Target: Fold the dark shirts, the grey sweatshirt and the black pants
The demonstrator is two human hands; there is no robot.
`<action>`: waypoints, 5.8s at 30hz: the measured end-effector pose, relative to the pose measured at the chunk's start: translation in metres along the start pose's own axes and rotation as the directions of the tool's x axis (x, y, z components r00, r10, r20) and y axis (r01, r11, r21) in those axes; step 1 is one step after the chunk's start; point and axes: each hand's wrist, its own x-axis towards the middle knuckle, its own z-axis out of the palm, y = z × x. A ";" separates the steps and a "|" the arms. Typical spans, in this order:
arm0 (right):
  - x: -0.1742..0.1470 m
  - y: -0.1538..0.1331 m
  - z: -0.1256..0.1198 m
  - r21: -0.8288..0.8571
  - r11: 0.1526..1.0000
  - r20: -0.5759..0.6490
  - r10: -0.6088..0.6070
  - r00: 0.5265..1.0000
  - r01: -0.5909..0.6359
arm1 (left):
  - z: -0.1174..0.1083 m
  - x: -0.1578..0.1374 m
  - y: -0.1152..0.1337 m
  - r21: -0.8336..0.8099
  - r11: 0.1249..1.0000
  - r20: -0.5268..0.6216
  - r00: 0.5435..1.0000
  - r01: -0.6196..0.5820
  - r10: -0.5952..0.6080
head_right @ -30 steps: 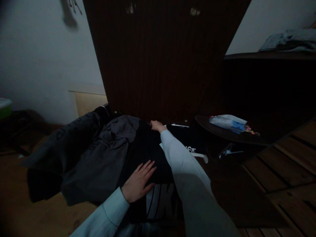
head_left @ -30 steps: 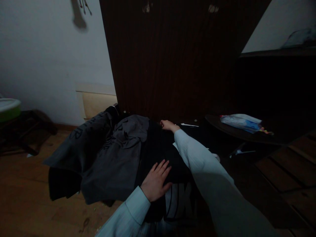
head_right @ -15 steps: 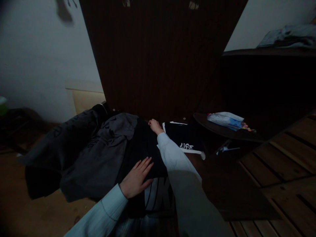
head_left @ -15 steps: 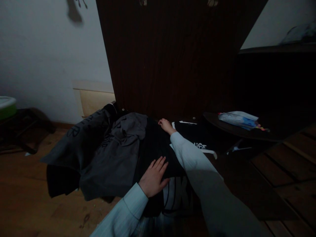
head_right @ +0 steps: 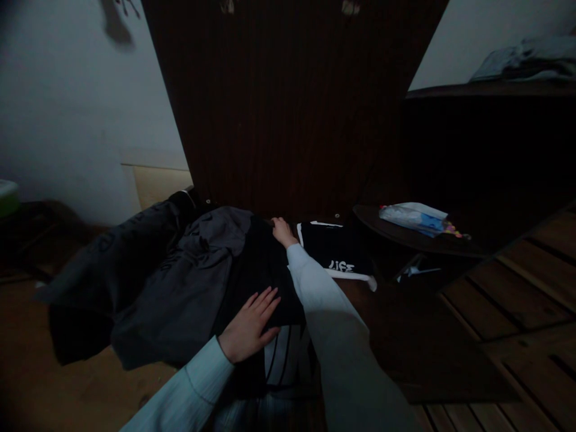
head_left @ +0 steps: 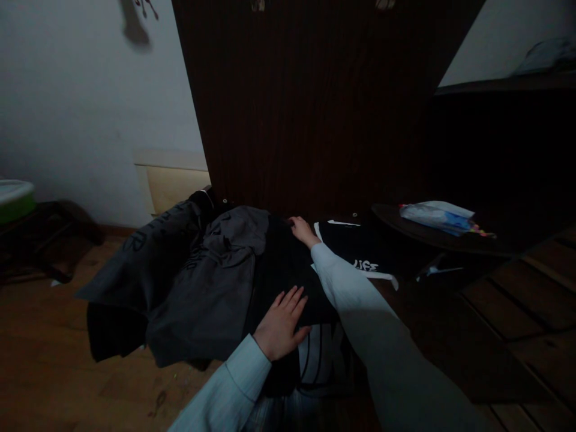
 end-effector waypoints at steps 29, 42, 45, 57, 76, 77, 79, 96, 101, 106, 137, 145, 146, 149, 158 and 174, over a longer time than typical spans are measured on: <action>-0.066 -0.031 0.022 -0.091 0.995 0.084 0.047 0.995 -0.040 | -0.010 0.019 -0.002 0.038 0.998 0.016 0.999 0.041 -0.042; -0.027 -0.016 0.021 0.013 0.999 0.102 0.034 0.994 -0.036 | -0.004 0.036 -0.036 0.085 0.996 0.011 1.000 0.012 -0.013; -0.031 -0.013 0.015 0.136 0.990 0.055 0.029 0.998 -0.036 | -0.002 0.044 -0.039 0.098 0.995 0.009 1.000 0.016 -0.017; -0.158 -0.005 0.000 0.276 0.845 -0.124 -0.442 0.889 0.458 | -0.002 0.082 -0.060 0.147 0.981 -0.047 0.992 0.127 -0.121; -0.184 0.004 0.006 0.017 0.898 0.098 -0.439 0.893 0.440 | -0.014 0.109 -0.086 0.057 0.998 -0.137 0.990 0.031 -0.023; -0.184 0.004 0.006 0.020 0.897 0.094 -0.441 0.893 0.441 | -0.016 0.107 -0.084 0.048 0.998 -0.162 0.986 0.032 -0.024; -0.184 0.003 0.005 0.025 0.900 0.083 -0.435 0.896 0.435 | -0.019 0.102 -0.081 0.035 0.997 -0.202 0.978 0.064 -0.055; -0.185 0.003 0.003 0.032 0.908 0.169 -0.416 0.894 0.417 | -0.011 0.054 -0.075 0.210 0.959 -0.119 0.979 0.190 -0.168; -0.187 0.003 0.002 0.042 0.913 0.158 -0.406 0.900 0.405 | -0.008 0.053 -0.076 0.217 0.957 -0.146 0.976 0.194 -0.164; -0.194 0.002 0.000 0.071 0.884 0.144 -0.467 0.872 0.462 | -0.006 0.052 -0.076 0.216 0.960 -0.167 0.975 0.179 -0.144; -0.202 0.003 0.000 0.038 0.901 0.175 -0.431 0.885 0.432 | -0.005 0.045 -0.075 0.192 0.955 -0.159 0.967 0.226 -0.197; -0.195 0.005 -0.001 0.143 0.900 0.108 -0.427 0.898 0.411 | -0.007 0.044 -0.073 0.201 0.954 -0.159 0.969 0.221 -0.191; -0.190 0.005 -0.001 0.180 0.903 0.093 -0.411 0.907 0.391 | -0.007 0.044 -0.072 0.202 0.955 -0.160 0.969 0.217 -0.186; -0.179 0.000 0.000 0.239 0.909 0.028 -0.359 0.933 0.343 | -0.006 0.044 -0.072 0.187 0.959 -0.167 0.969 0.214 -0.184; -0.184 -0.018 0.024 0.000 0.854 0.063 -0.520 0.852 0.521 | -0.008 0.047 -0.084 -0.249 0.964 -0.278 0.947 0.091 -0.161; -0.176 -0.011 0.011 0.018 0.871 0.147 -0.489 0.860 0.492 | -0.045 -0.043 -0.088 -0.214 0.975 0.028 0.998 0.062 -0.057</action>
